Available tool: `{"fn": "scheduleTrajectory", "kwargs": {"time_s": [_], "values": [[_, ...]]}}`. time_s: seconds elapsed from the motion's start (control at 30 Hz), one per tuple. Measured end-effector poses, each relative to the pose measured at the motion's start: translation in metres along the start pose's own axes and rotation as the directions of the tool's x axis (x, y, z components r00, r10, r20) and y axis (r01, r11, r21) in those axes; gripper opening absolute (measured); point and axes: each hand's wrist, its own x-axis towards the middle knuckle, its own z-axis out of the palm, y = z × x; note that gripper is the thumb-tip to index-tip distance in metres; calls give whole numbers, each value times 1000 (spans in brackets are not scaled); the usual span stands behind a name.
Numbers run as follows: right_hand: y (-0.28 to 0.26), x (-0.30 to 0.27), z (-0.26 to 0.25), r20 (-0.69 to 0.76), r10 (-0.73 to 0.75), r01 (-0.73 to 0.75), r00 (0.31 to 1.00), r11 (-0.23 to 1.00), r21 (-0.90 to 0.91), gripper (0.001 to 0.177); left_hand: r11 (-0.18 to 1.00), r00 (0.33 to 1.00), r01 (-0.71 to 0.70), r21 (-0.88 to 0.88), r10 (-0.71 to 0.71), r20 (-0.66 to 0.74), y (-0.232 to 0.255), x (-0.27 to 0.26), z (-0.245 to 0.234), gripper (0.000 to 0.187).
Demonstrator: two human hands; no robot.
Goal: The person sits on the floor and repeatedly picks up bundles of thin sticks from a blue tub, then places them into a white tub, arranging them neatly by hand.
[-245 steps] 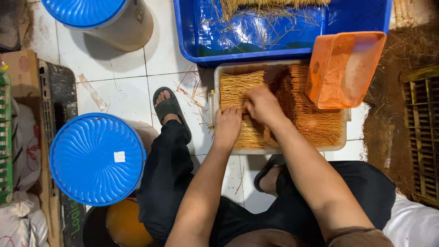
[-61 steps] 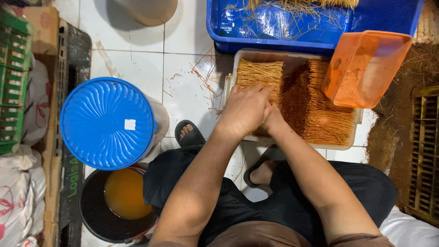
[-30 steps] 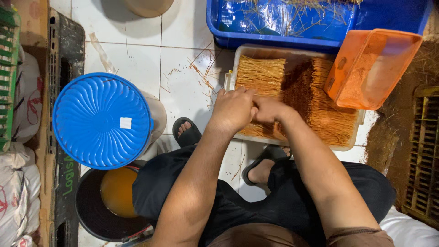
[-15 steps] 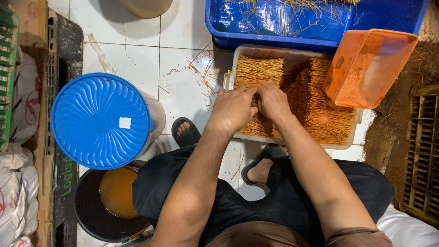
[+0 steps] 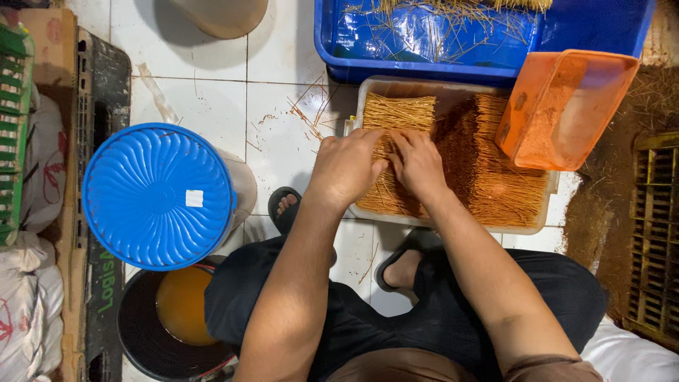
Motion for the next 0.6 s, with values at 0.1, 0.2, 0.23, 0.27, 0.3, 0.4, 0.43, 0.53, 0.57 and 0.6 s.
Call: {"fn": "scheduleTrajectory", "kwargs": {"time_s": [0.1,0.2,0.23,0.27,0.3,0.4,0.43,0.53,0.57,0.6], "values": [[3,19,-4,285,125,-129,950,992,-4,16,1000,1000,26,6,-26,-1,-3,-1,-3,56],[13,34,-6,221,80,-89,972,995,34,29,999,999,43,-4,-43,-8,-6,2,-3,57],[20,41,-4,56,23,-22,998,1000,-12,34,999,999,48,-10,-48,-9,-6,3,-2,58],[27,48,-2,-110,-42,35,993,997,-68,39,998,998,59,-5,-59,-1,-7,4,-1,57],[34,54,0,105,102,-94,989,992,-83,32,998,998,70,1,-70,7,-7,6,0,57],[49,65,2,510,333,-279,793,943,-181,22,998,998,69,2,-69,4,-9,8,2,58],[52,65,1,527,293,-239,798,956,-170,26,998,998,64,-2,-64,-3,-10,8,2,58],[49,63,-5,414,185,-174,891,983,-64,22,997,997,75,10,-75,31,-11,11,5,56],[48,65,-7,339,153,-157,928,987,-17,20,998,998,63,5,-63,12,-11,12,6,56],[48,69,-7,231,98,-95,968,995,-22,28,999,999,54,0,-54,-4,-12,10,7,56]]}}
